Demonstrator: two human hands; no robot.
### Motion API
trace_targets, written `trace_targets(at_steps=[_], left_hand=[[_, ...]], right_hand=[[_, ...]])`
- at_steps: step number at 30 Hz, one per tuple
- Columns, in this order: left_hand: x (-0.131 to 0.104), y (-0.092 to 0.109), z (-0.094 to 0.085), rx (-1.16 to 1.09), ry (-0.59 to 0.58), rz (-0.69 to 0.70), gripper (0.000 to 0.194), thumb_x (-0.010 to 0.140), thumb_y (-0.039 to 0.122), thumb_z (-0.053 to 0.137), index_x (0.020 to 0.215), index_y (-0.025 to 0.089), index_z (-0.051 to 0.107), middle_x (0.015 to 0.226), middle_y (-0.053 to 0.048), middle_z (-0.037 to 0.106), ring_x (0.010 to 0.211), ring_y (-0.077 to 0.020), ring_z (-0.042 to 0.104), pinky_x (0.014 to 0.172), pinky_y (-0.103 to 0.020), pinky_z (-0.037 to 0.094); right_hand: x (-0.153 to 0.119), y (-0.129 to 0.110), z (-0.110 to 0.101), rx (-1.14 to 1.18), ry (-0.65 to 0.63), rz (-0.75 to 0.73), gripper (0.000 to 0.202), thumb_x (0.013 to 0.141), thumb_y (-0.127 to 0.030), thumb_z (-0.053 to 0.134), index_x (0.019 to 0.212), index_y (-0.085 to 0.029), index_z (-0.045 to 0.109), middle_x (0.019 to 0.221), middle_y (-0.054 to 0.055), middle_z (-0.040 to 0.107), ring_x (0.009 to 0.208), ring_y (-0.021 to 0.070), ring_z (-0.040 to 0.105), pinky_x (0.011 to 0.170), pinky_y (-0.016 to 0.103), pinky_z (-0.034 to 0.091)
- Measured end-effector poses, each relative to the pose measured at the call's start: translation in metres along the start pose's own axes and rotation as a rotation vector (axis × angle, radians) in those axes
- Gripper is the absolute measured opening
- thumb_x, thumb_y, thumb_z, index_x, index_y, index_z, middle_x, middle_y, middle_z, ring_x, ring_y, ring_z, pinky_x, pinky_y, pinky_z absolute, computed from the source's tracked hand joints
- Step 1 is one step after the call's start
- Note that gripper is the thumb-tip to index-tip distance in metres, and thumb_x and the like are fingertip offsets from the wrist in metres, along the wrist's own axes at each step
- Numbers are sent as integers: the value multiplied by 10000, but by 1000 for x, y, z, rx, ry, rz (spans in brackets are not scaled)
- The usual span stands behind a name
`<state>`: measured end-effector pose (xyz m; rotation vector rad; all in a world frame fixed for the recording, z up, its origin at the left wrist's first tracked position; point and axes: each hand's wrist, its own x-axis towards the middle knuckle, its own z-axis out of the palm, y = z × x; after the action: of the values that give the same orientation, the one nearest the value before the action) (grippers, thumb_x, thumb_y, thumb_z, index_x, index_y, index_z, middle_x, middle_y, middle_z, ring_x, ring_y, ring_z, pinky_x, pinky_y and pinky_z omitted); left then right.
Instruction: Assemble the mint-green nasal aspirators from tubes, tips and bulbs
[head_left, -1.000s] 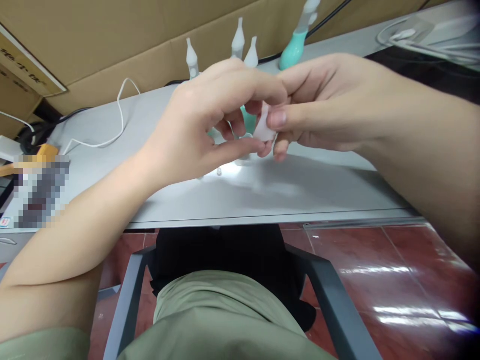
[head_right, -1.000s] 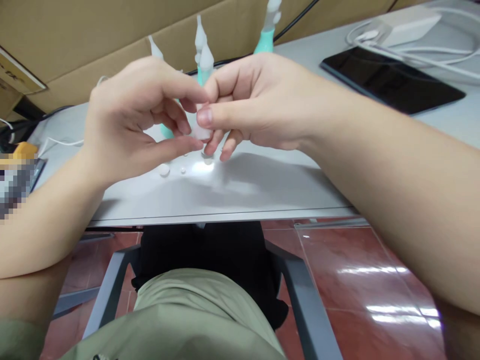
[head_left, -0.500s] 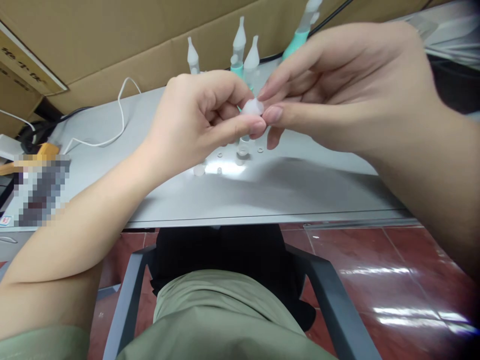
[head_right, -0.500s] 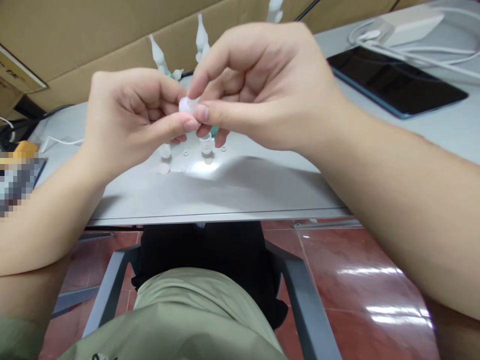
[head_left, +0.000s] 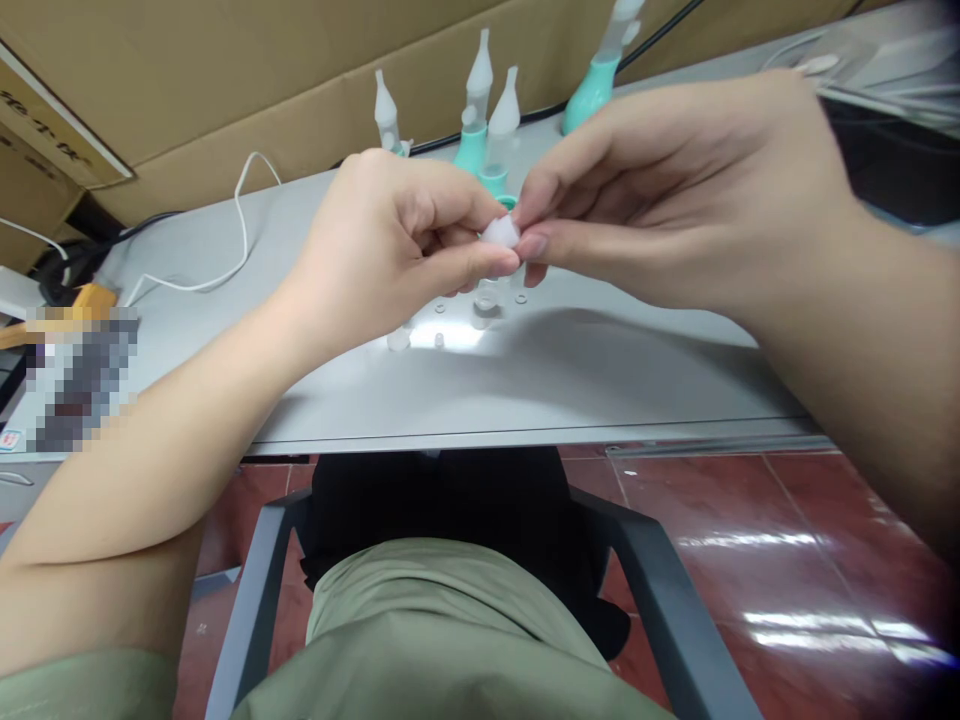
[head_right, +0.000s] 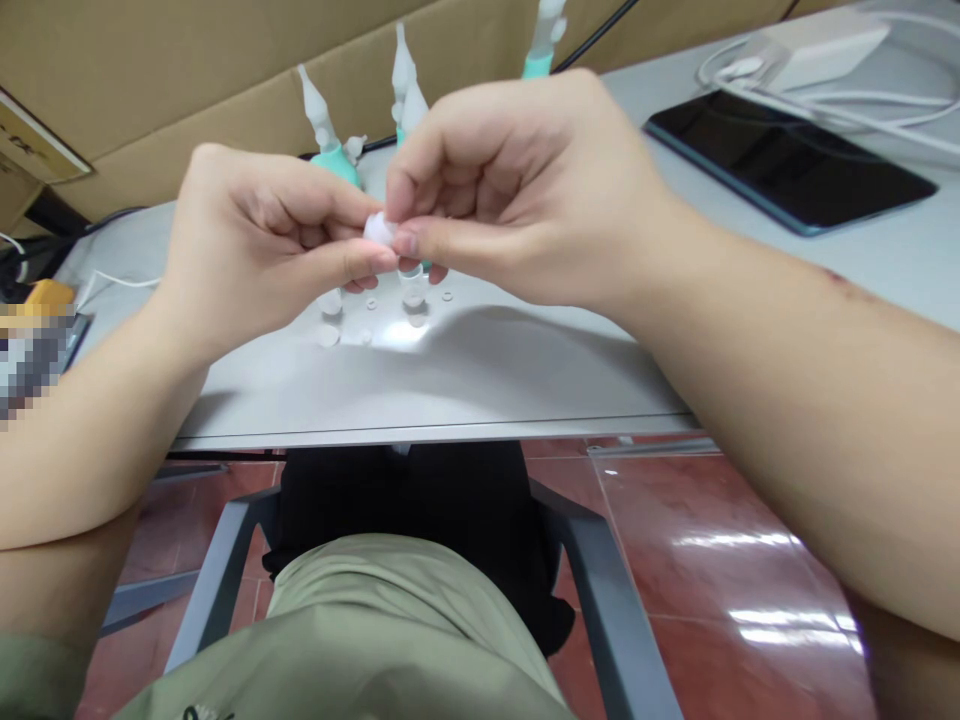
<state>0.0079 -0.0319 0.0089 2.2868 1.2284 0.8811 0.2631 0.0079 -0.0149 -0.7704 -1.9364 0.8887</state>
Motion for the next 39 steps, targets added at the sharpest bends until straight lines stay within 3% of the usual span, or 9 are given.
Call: trace_targets(at_steps=[5, 10, 12, 15, 19, 26, 31, 36, 39], left_hand=[[-1, 1, 0, 7, 4, 66, 160, 1082, 411, 924, 1042, 264, 973, 981, -53, 919, 847, -250, 835, 845, -466, 678], [-1, 6, 2, 58, -6, 26, 407, 1033, 667, 939, 946, 268, 935, 897, -58, 892, 819, -281, 838, 818, -498, 678], [-1, 4, 1, 93, -19, -1, 378, 1071, 632, 905, 997, 262, 924, 958, -67, 908, 881, -292, 856, 894, -517, 708], [-1, -2, -1, 73, -47, 11, 332, 1111, 580, 886, 1056, 254, 913, 1033, -82, 921, 934, -298, 872, 964, -535, 724], [1, -10, -1, 6, -11, 49, 373, 1088, 605, 930, 1048, 236, 900, 949, -65, 894, 858, -250, 854, 915, -478, 728], [1, -24, 8, -86, 105, 148, 372, 1028, 535, 1018, 933, 216, 854, 852, -38, 860, 730, -212, 818, 788, -393, 650], [5, -31, 10, -180, 45, 261, 299, 1031, 463, 1025, 913, 245, 858, 833, -13, 864, 714, -206, 813, 705, -376, 573], [8, -26, 11, -157, 28, 142, 460, 1007, 594, 1036, 860, 216, 818, 814, -48, 864, 726, -218, 825, 661, -362, 579], [10, -26, 11, -211, -5, 140, 490, 962, 610, 1074, 840, 216, 809, 793, -34, 851, 715, -201, 822, 620, -337, 595]], right_hand=[[0, 7, -5, 64, -96, -44, 118, 1025, -264, 983, 1005, -222, 875, 918, -51, 845, 867, 83, 843, 834, 206, 714], [2, 11, -9, 73, -117, 6, 197, 959, -370, 1048, 980, -244, 897, 917, -50, 852, 863, 112, 849, 835, 258, 745], [2, 10, -9, 75, -123, -4, 182, 970, -346, 1042, 977, -239, 894, 919, -55, 854, 871, 100, 852, 837, 238, 735], [0, 7, -7, 54, -79, -71, 128, 993, -280, 1021, 986, -236, 901, 921, -73, 857, 875, 71, 845, 834, 197, 714], [-2, 2, 1, -36, 14, -151, 114, 1004, -282, 1004, 1010, -220, 909, 954, -81, 871, 885, 60, 846, 853, 200, 722], [-1, 12, 3, -116, -5, -218, 414, 1043, -616, 912, 1078, -206, 870, 981, -98, 862, 917, 28, 843, 856, 209, 716], [1, 17, -1, -56, -110, -172, 581, 1004, -813, 848, 1074, -237, 832, 975, -93, 835, 908, 27, 820, 856, 266, 704], [4, 15, -1, 50, -174, -156, 605, 981, -816, 875, 1056, -223, 782, 949, -98, 810, 889, 37, 824, 833, 277, 705], [5, 17, 0, 72, -186, -151, 614, 986, -810, 868, 1059, -209, 764, 949, -96, 802, 897, 33, 826, 842, 265, 706]])
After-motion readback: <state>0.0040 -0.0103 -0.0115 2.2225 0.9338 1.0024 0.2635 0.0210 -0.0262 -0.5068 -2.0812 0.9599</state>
